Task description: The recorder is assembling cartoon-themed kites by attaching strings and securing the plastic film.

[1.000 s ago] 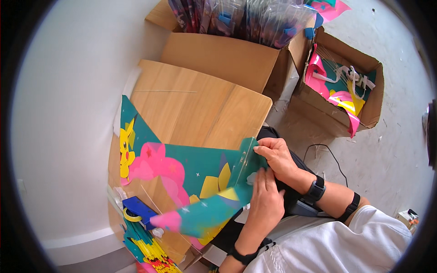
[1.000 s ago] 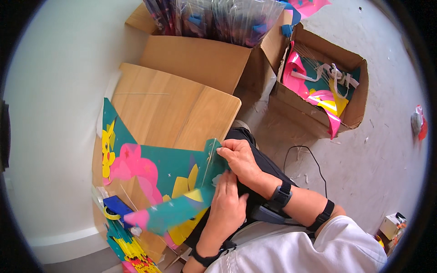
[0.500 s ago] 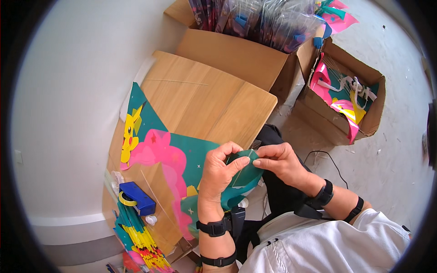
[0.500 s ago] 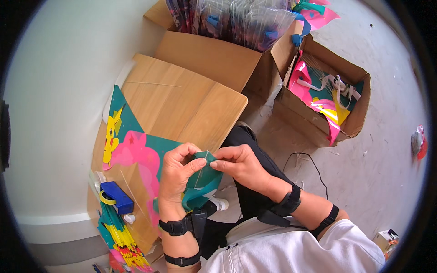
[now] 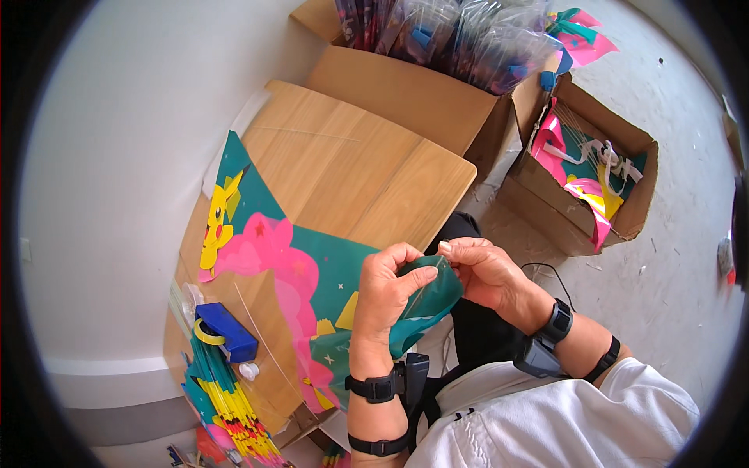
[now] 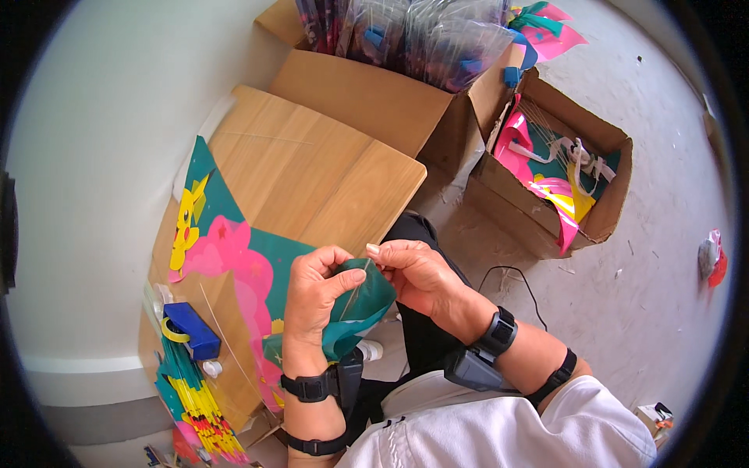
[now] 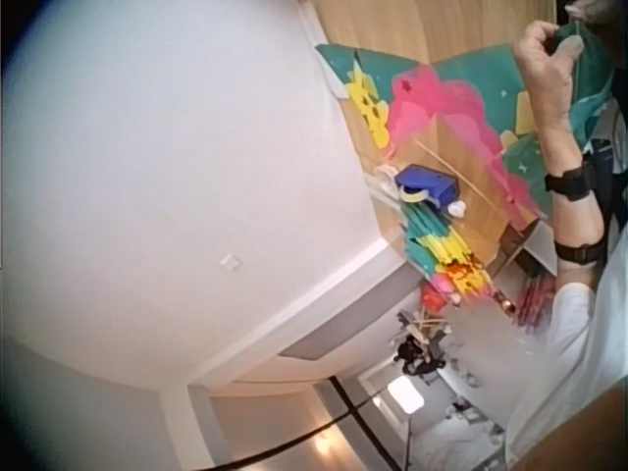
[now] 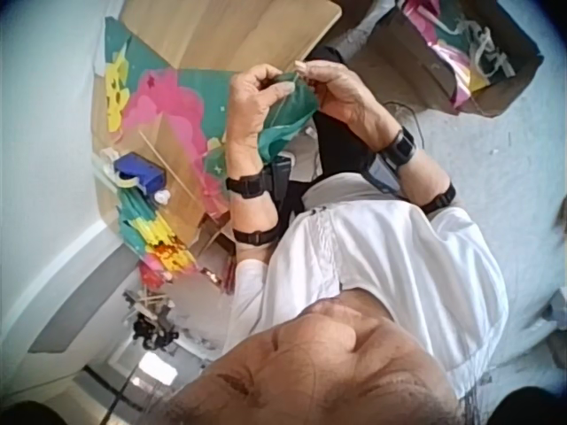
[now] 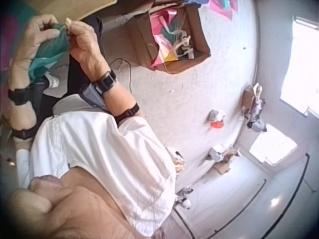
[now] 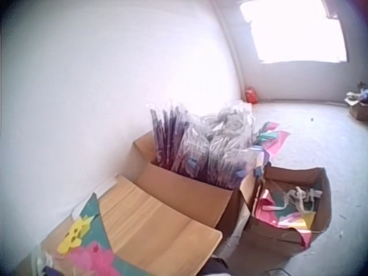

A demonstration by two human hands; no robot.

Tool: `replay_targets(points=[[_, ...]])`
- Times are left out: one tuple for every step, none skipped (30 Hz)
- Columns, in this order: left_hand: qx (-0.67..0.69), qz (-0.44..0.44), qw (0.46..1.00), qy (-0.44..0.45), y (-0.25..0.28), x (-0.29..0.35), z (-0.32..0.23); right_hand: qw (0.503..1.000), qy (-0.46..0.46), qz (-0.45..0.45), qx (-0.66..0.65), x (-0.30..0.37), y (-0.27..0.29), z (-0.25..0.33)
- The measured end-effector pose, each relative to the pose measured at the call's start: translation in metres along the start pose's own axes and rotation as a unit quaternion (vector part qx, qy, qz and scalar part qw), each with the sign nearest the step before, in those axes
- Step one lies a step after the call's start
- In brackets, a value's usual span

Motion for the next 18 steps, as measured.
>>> replay_targets(points=[[-0.004, -0.003, 1.0, 0.0, 0.0008, 0.0, 0.0009, 1.0, 0.011, -0.005, 0.011, -0.0003, 0.0011, 0.0004], [-0.009, -0.006, 1.0, 0.0, 0.0015, 0.0, 0.0017, 0.999, 0.025, -0.008, 0.027, -0.0002, 0.001, 0.0017], [-0.013, -0.007, 1.0, 0.002, 0.0019, 0.0001, 0.0021, 0.998, 0.039, -0.011, 0.043, 0.0001, 0.0003, 0.0036], [-0.016, -0.009, 1.0, 0.003, 0.0014, 0.0003, 0.0013, 0.997, 0.054, -0.014, 0.059, 0.001, -0.0001, 0.0062], [-0.019, -0.01, 1.0, 0.004, 0.0009, 0.0001, 0.0012, 0.996, 0.056, -0.017, 0.061, 0.0014, 0.0005, 0.0069], [-0.017, -0.011, 1.0, 0.003, 0.0002, -0.0005, 0.0015, 0.996, 0.059, -0.02, 0.063, 0.0018, 0.0014, 0.0076], [-0.016, -0.012, 1.0, 0.003, -0.0003, -0.0012, 0.002, 0.996, 0.06, -0.024, 0.064, 0.002, 0.0022, 0.008], [-0.015, -0.012, 1.0, 0.004, -0.001, -0.0019, 0.0028, 0.996, 0.062, -0.028, 0.061, 0.0023, 0.0032, 0.0086], [-0.01, -0.01, 1.0, 0.004, -0.0019, -0.0026, 0.004, 0.996, 0.065, -0.034, 0.058, 0.0027, 0.004, 0.0092], [-0.007, -0.011, 1.0, 0.004, -0.0007, -0.0025, 0.0043, 0.996, 0.066, -0.036, 0.054, 0.0032, 0.0027, 0.0086], [-0.003, -0.01, 1.0, 0.004, 0.0002, -0.0024, 0.0048, 0.996, 0.059, -0.04, 0.046, 0.0037, 0.0013, 0.0072], [-0.004, -0.012, 1.0, 0.002, 0.0009, -0.0024, 0.0051, 0.997, 0.053, -0.043, 0.039, 0.0043, -0.0002, 0.0061], [-0.005, -0.014, 1.0, 0.001, 0.0018, -0.0024, 0.0054, 0.997, 0.046, -0.047, 0.031, 0.0045, -0.001, 0.005], [-0.006, -0.016, 1.0, -0.001, 0.0026, -0.0022, 0.0053, 0.997, 0.047, -0.044, 0.031, 0.0047, -0.002, 0.0046], [-0.008, -0.018, 1.0, -0.001, 0.0034, -0.0017, 0.0045, 0.998, 0.047, -0.042, 0.03, 0.0048, -0.0031, 0.0041], [-0.006, -0.016, 1.0, -0.001, 0.002, -0.0023, 0.0044, 0.997, 0.05, -0.042, 0.031, 0.0049, -0.0021, 0.0049], [-0.005, -0.015, 1.0, -0.001, 0.001, -0.0029, 0.0045, 0.996, 0.068, -0.04, 0.048, 0.005, -0.0014, 0.0076], [-0.003, -0.014, 1.0, 0.0, 0.0003, -0.0035, 0.005, 0.993, 0.086, -0.038, 0.065, 0.005, -0.0006, 0.0101]])
Point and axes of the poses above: each hand's wrist, its own x-axis away from the middle knuckle, its own y-axis out of the back of the hand, z = x × y, the point moved 8 cm from there along -x, towards the middle knuckle, and after that the axes turned 12 degrees about -z, right-handed, at the moved point
